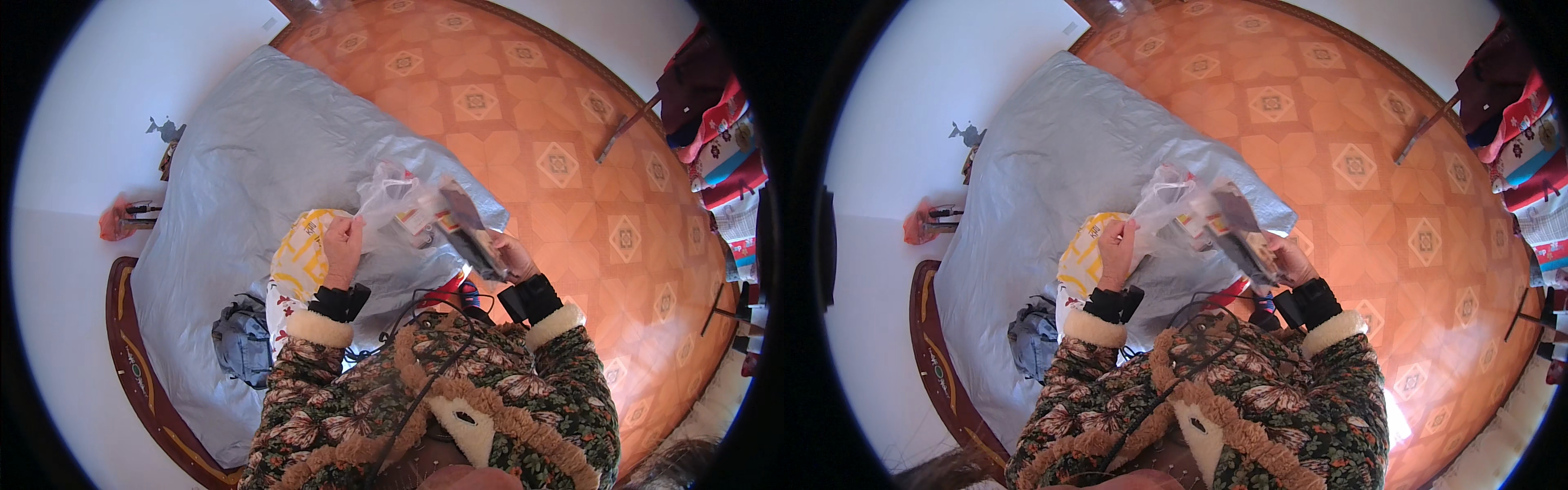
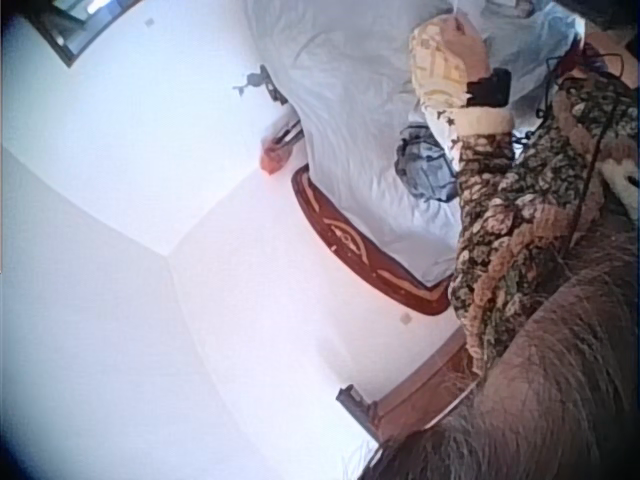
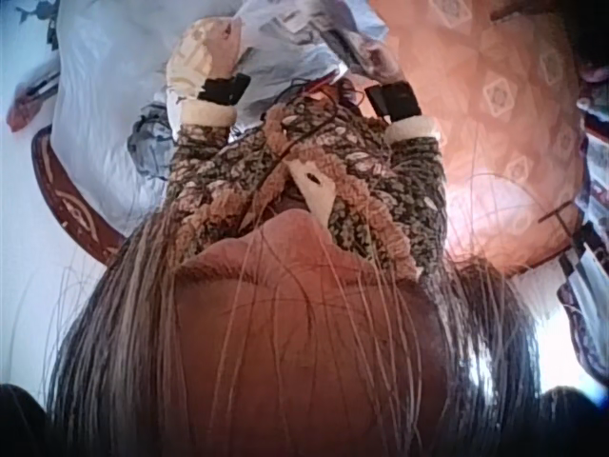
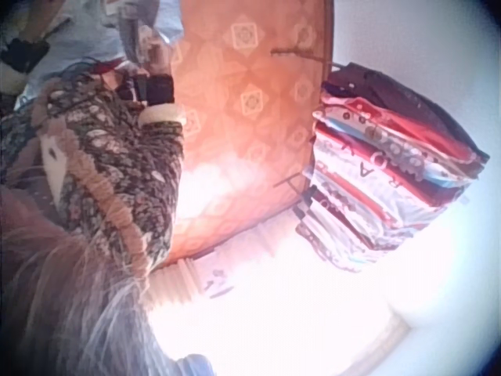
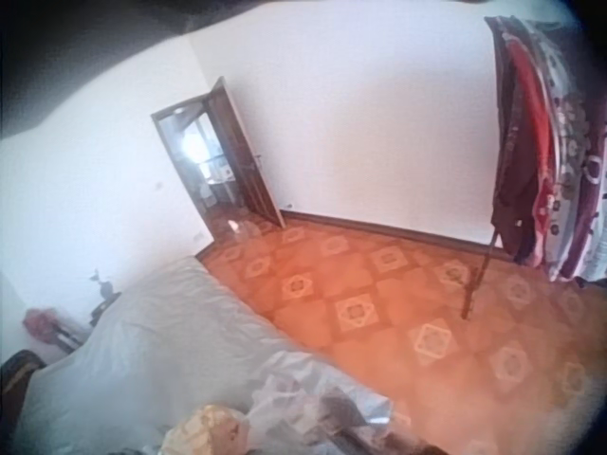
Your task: The person unpacks items from plastic bags on a bed, removes socks and other clothing, and places them into a wardrobe. They also fold a small cloth and place it on the bed.
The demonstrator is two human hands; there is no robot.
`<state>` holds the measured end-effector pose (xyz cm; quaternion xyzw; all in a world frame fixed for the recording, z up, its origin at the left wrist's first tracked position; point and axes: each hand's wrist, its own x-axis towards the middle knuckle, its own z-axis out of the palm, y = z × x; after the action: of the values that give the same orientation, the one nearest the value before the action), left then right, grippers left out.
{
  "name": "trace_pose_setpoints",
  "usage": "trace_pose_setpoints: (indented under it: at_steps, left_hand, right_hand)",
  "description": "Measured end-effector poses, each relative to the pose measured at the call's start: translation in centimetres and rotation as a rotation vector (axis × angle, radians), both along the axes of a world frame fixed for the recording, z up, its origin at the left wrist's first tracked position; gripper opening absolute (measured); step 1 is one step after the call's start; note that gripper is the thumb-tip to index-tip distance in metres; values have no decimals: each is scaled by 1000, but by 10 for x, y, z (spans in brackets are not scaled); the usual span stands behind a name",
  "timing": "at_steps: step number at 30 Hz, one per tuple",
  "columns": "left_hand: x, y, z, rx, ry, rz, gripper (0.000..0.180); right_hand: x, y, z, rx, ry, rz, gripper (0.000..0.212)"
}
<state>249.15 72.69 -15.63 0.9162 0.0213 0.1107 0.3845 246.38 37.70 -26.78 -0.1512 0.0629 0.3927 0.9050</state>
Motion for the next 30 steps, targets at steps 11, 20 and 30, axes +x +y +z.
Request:
trace_pose_setpoints:
  at_steps: [11,20,30]
  left_hand:
    - [17,-26,-4,-695,172,228,24]
    - [12,-16,8,-329,96,4,15]
    - [15,5,8,-217,48,-38,13]
  right_hand:
    - [-18,33,18,-420,-60,378,61]
    - [45,47,1,-211,-54,232,56]
    - [31,25,-13,-93,48,119,55]
